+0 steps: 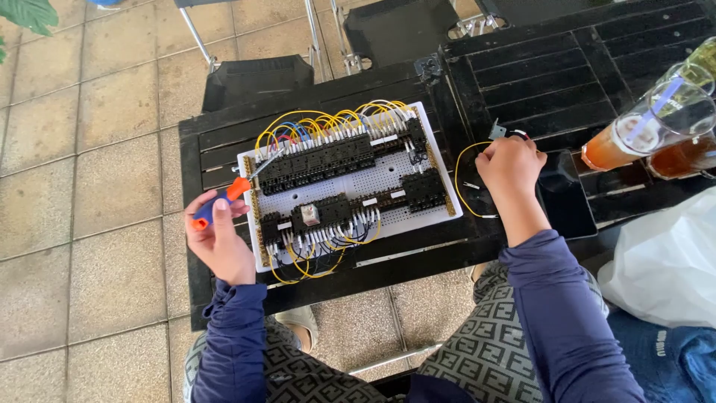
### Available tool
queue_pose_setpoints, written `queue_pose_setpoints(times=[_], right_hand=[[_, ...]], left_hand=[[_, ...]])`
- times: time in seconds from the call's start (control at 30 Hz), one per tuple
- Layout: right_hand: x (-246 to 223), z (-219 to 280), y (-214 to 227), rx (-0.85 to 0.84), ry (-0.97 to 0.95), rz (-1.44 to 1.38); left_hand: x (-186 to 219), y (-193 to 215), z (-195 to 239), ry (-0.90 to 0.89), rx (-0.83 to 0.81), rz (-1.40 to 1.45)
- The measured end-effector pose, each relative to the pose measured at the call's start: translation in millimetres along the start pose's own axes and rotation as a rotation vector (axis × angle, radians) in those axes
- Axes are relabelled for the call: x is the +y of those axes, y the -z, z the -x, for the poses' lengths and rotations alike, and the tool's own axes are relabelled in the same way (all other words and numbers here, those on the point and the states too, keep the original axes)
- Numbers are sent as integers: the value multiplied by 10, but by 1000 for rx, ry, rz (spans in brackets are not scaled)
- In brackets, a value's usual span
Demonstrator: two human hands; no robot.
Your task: The person uses a screwdriver to tighten screws on a white breadboard populated with black terminal blocks and multicolored wires. They repeatedly insert and secure wires into the terminal blocks, adjusting connections throughout the clip.
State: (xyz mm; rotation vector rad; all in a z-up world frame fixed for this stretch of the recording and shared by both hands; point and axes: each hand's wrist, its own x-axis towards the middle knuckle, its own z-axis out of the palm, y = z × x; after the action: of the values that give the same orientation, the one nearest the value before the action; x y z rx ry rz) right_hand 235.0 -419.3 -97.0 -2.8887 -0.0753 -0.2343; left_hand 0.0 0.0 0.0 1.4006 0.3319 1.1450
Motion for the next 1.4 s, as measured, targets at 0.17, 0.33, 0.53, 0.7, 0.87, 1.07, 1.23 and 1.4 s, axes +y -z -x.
queue_pose_setpoints(times=[0.17,0.33,0.53,0.7,0.87,1.07,1.23,1.4], right_hand=[[-18,-28,49,13,1,-27],[-29,38,57,91,-7,-169],[-772,366,1019,99,223,-982],[-999,375,887,29,291,-861],[-1116,309,765,97,419,-951],[-1163,254,467,81,457,-888],[-1234,253,514,56,381,-931],[-1285,342,1033,-209,140,-887]], left_hand=[[56,-22,-3,4,-1,22],[49,-11,-14,-4,1,33],[-5,-6,-13,-12,-9,11],[55,-72,39,-15,-40,-11],[36,-70,58,1,-54,3],[170,-124,90,-87,-100,-60],[617,-625,26,-313,-261,-246],[478,-1334,40,-391,-594,-122]])
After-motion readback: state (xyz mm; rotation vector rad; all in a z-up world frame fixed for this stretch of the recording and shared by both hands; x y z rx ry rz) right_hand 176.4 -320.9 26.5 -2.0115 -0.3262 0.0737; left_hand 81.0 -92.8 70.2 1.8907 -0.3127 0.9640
